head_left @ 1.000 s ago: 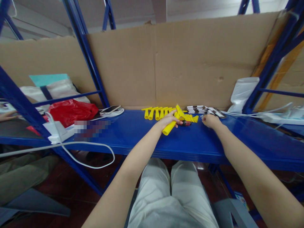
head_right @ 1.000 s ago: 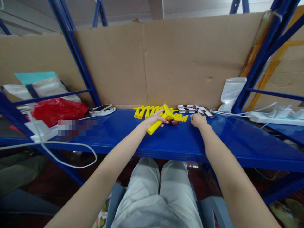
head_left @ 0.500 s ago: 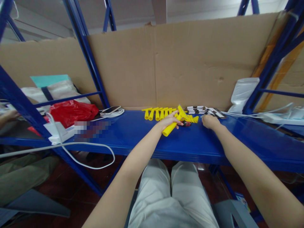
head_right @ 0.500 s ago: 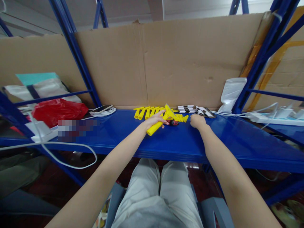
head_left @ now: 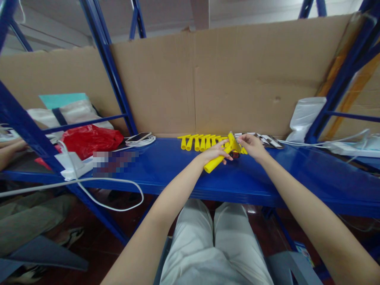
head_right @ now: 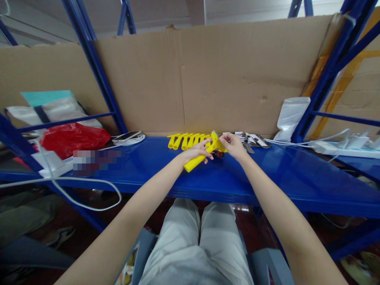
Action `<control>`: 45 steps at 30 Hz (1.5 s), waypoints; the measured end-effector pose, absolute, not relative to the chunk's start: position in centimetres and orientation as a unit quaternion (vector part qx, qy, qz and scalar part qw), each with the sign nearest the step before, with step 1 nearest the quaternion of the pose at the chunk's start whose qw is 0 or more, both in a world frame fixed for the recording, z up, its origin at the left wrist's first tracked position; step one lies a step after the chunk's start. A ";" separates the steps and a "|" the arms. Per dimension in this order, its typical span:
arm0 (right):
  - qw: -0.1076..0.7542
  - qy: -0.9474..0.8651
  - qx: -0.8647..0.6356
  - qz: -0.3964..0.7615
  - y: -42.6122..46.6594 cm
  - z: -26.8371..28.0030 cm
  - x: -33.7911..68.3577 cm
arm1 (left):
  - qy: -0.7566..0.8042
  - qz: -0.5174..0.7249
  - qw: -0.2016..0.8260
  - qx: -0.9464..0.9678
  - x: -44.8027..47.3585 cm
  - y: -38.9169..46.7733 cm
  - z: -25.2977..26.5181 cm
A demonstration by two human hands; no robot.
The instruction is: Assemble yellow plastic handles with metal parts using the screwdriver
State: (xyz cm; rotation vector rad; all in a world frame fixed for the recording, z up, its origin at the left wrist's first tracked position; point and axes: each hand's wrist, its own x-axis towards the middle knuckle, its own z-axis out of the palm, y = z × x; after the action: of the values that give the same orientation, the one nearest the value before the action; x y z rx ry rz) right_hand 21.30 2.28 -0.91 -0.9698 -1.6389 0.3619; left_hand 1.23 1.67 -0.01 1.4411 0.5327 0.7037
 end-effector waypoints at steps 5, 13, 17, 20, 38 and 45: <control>0.567 -0.701 -0.401 0.163 1.8 -0.9 20.5 | 0.245 0.300 0.654 0.650 1.3 1.5 0.0; 0.557 -0.702 -0.409 0.171 1.3 -0.6 20.4 | 0.266 0.291 0.628 0.671 1.4 1.1 0.1; 0.566 -0.690 -0.407 0.192 1.2 -0.6 20.2 | 0.255 0.290 0.636 0.668 1.4 1.1 0.1; 0.575 -0.684 -0.400 0.202 1.1 -0.7 20.1 | 0.243 0.293 0.647 0.661 1.4 1.2 0.2; 0.581 -0.692 -0.418 0.087 1.3 -1.1 19.8 | 0.220 0.300 0.664 0.649 1.3 1.0 0.3; 0.566 -0.681 -0.465 0.026 2.0 -1.5 20.0 | 0.225 0.300 0.662 0.649 1.4 1.2 0.1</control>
State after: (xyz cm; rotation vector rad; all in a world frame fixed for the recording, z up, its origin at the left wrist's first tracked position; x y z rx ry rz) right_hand 20.03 2.00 -1.52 -1.0934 -1.6008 0.0601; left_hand 1.36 1.15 0.11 1.4675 0.5094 0.6773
